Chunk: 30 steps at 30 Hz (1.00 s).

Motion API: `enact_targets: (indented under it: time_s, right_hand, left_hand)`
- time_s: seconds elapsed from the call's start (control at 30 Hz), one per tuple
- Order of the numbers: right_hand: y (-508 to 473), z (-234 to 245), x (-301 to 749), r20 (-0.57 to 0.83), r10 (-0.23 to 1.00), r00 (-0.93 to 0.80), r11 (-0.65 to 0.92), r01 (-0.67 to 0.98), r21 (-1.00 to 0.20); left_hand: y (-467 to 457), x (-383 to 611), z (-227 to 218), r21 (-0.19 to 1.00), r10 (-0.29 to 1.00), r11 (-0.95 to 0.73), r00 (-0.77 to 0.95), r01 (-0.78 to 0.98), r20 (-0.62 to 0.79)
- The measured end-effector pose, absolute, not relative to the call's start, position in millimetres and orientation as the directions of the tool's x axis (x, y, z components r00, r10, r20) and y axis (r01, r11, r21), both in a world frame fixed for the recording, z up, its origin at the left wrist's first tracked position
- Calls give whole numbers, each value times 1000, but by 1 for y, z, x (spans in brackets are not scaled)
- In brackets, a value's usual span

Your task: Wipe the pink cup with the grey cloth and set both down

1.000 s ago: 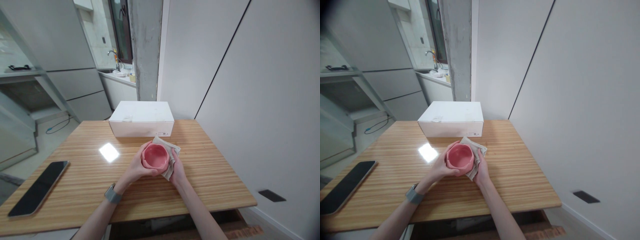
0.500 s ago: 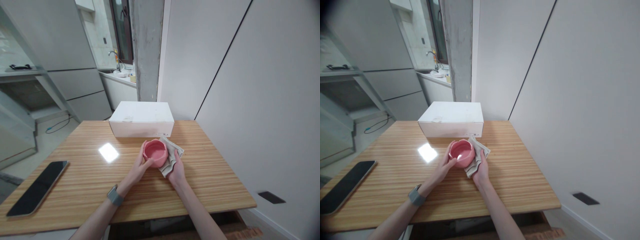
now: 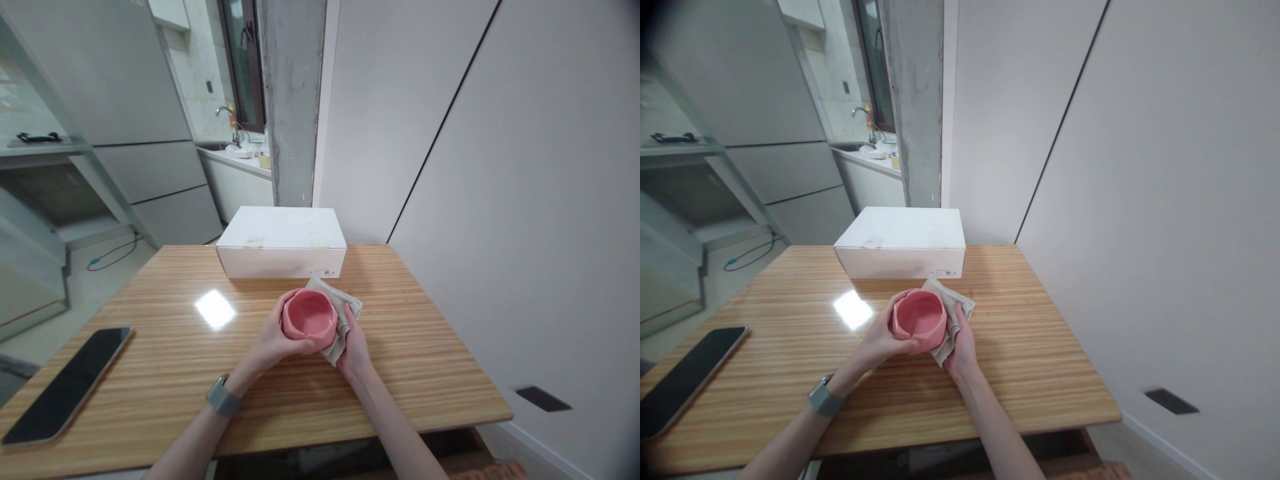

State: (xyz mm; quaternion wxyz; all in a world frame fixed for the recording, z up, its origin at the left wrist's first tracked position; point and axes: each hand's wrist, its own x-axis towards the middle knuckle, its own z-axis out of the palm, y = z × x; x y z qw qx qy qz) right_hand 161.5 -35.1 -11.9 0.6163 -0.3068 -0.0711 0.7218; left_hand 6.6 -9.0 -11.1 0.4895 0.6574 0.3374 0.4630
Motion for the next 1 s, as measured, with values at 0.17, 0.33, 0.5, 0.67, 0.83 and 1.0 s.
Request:
enact_targets:
  time_s: [0.17,0.33,0.5,0.67,0.83,1.0]
  right_hand:
    - [-34,-13,160,-319,946,-51,-204,-860,-467]
    - [-29,-16,161,-251,968,-4,-125,-876,-466]
    - [-29,-21,168,-299,951,78,-84,-867,-491]
    - [-34,-17,164,-303,953,-29,-182,-852,-491]
    - [-35,-15,158,-326,943,-58,-221,-844,-488]
    - [-35,-12,156,-287,953,-97,-227,-854,-468]
  left_hand:
    - [-9,15,-20,945,930,-327,183,17,319]
    - [-8,13,-32,952,943,-301,167,54,289]
    - [-8,5,-23,944,912,-314,307,101,271]
    - [-8,3,-14,875,865,-460,294,147,406]
    - [-8,4,-15,913,864,-408,335,24,377]
    - [-7,13,-20,941,928,-340,165,0,335]
